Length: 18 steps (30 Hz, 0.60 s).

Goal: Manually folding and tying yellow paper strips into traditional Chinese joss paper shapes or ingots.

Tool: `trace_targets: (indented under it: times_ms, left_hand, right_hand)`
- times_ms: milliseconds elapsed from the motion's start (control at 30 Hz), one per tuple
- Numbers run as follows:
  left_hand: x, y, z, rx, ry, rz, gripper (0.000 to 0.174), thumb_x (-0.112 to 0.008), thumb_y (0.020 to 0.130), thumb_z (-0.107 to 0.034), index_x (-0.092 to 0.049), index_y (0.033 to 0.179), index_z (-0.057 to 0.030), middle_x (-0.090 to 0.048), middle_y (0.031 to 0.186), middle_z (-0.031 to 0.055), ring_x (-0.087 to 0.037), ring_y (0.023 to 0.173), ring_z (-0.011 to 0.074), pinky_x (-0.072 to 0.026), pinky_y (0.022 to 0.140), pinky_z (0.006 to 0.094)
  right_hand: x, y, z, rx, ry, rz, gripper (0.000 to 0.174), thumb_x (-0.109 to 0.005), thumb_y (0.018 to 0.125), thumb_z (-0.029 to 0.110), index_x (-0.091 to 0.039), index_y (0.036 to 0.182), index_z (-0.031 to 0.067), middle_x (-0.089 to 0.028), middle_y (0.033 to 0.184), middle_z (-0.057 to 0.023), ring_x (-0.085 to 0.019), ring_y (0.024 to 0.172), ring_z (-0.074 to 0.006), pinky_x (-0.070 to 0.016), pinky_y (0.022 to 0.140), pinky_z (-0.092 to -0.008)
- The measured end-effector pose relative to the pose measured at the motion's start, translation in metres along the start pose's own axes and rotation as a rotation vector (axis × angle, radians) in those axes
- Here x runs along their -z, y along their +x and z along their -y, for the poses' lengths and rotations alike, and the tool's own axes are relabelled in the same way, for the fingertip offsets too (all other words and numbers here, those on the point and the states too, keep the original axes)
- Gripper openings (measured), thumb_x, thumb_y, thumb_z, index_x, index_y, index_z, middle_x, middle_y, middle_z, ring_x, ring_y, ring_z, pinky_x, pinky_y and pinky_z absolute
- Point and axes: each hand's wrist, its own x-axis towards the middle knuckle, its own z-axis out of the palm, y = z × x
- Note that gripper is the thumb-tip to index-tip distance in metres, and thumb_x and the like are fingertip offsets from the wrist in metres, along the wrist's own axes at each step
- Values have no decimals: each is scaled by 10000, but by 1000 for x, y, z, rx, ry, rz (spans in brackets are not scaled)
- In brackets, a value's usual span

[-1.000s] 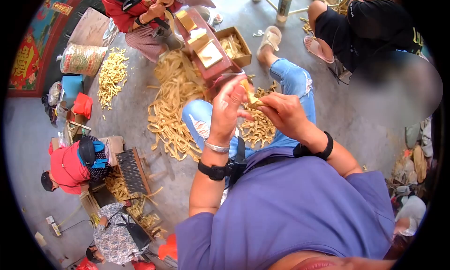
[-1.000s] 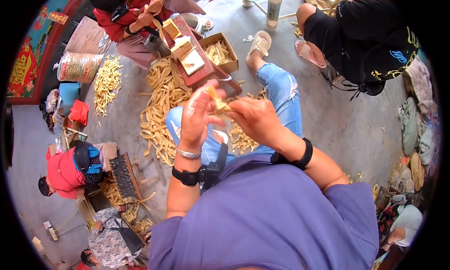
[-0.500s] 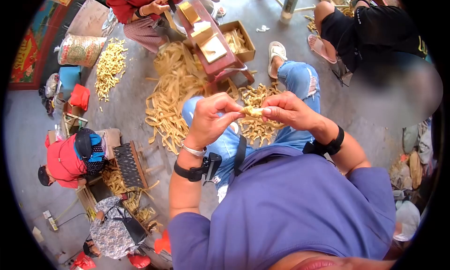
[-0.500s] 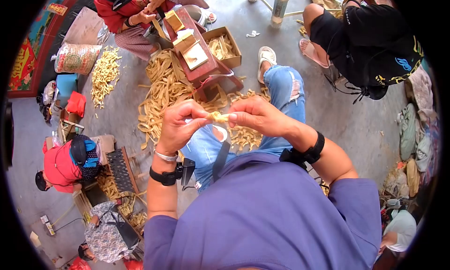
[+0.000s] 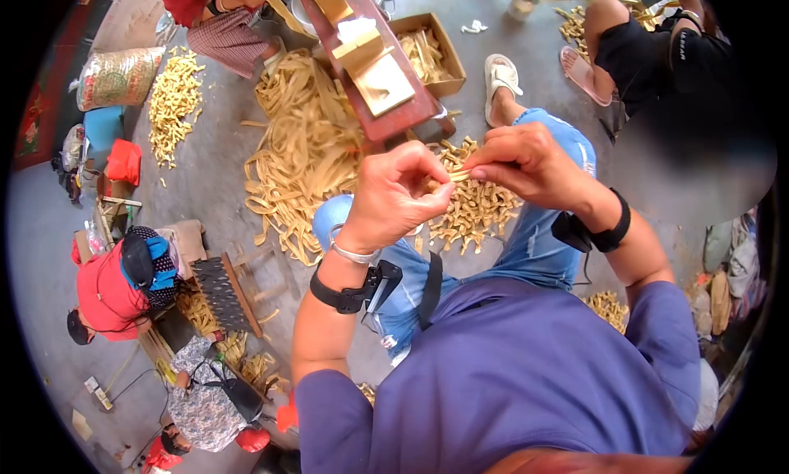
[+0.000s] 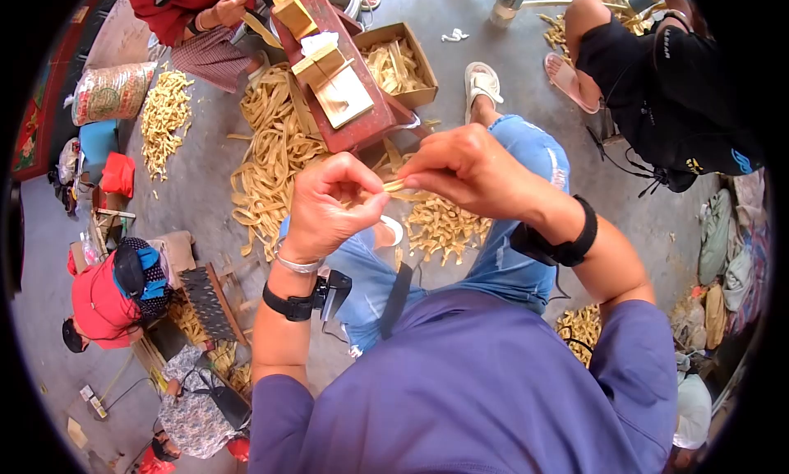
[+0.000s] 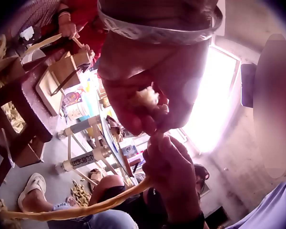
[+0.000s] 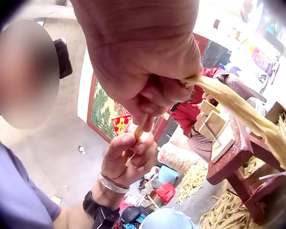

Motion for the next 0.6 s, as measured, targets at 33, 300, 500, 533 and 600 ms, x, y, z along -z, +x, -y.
trace_targets:
  times_ms: [33,300,500,533,600]
  left_hand:
    - [3,4,5,20,-69,-17,126,-705,746,44,-608,794,-20,-606,785,-6,-540,680,29,-446,601,183]
    - [25,27,19,178,-387,29,124,-697,786,26,-609,871,8,-636,795,59,-599,575,93,-471,493,192]
    - [62,49,40,112,-428,-109,92,-633,868,-73,-599,876,13,-633,760,101,-582,562,114,-490,500,225]
    - [69,58,45,107,-426,-160,115,-602,894,-99,-600,887,15,-633,765,108,-578,568,122,-497,510,235]
    - [79,73,53,139,-446,-255,126,-614,883,-74,-608,958,27,-640,776,107,-590,594,114,-499,516,224]
  right_hand:
    - [1,4,-8,1,-13,-4,103,-695,798,87,-675,861,8,-560,639,-93,-553,577,-235,-407,530,-325]
    - [5,45,-34,14,-78,44,145,-728,778,129,-685,865,21,-613,693,-106,-599,630,-228,-448,561,-313]
    - [-8,84,-70,41,-15,-50,148,-699,804,176,-673,819,31,-541,633,-70,-517,577,-221,-374,508,-329]
    - [-9,96,-74,63,-41,-57,140,-680,821,151,-667,827,12,-563,659,-96,-543,594,-229,-401,518,-335]
    - [-15,116,-97,99,-122,-105,132,-676,821,135,-663,834,4,-581,682,-109,-562,612,-239,-425,536,-335]
